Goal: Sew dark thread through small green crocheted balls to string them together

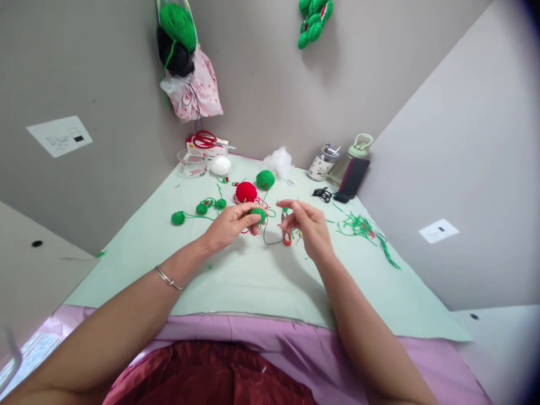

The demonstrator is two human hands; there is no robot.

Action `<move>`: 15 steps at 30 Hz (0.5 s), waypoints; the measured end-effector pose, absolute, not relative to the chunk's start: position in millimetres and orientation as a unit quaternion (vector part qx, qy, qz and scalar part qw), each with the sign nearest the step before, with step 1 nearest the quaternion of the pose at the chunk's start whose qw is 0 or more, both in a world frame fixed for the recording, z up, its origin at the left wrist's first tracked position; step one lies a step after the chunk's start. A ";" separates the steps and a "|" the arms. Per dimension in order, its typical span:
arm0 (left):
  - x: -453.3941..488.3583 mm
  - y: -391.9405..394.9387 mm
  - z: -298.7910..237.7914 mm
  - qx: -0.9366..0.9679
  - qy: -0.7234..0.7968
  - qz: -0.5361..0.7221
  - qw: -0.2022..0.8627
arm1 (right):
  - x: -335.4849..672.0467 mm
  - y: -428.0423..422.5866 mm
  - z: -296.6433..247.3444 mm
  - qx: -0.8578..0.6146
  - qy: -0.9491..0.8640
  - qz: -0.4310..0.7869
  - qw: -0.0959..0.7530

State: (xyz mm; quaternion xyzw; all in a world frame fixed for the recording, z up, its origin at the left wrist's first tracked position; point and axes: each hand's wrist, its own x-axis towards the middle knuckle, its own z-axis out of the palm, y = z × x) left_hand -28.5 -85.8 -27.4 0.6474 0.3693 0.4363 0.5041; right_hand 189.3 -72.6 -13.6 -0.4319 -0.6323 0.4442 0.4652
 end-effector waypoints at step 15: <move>-17.4 -89.4 -38.4 0.657 0.383 0.469 0.449 | 193.6 -75.2 -11.8 -0.312 -0.595 0.635 0.382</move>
